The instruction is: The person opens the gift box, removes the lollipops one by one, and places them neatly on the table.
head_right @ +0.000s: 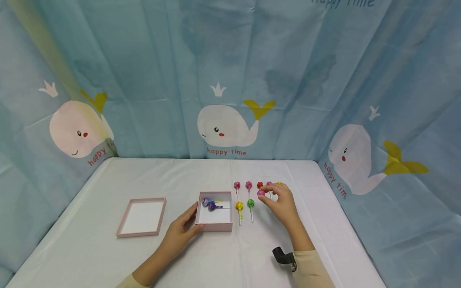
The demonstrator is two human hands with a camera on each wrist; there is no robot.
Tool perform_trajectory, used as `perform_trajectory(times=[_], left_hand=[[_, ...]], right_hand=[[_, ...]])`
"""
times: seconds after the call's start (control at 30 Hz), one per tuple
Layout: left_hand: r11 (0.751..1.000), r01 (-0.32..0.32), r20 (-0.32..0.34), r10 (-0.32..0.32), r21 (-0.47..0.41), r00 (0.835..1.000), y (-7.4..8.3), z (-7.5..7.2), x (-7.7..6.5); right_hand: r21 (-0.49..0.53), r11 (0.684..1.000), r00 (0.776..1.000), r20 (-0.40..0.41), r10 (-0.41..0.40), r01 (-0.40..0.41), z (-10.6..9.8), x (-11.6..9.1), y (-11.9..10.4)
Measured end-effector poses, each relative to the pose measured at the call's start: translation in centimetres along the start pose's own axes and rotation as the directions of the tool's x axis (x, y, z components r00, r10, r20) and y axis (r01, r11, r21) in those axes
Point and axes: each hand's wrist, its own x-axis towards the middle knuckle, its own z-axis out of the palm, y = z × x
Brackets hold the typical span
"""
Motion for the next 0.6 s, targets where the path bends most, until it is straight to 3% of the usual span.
perform_trajectory(times=[0.17, 0.37, 0.6], left_hand=[[1.0, -0.015, -0.013, 0.015, 0.007, 1.0, -0.1, 0.1, 0.0], [0.999, -0.032, -0.013, 0.033, 0.026, 0.999, -0.1, 0.1, 0.0], [1.0, -0.001, 0.0, 0.001, 0.015, 1.0, 0.0, 0.0, 0.0]], right_hand=[[-0.003, 0.998, 0.998, 0.022, 0.062, -0.062, 0.1, -0.3, 0.9], [-0.019, 0.997, 0.996, 0.055, 0.074, -0.073, 0.4, -0.5, 1.6], [-0.042, 0.994, 0.993, 0.057, 0.103, -0.101, 1.0, -0.6, 2.1]])
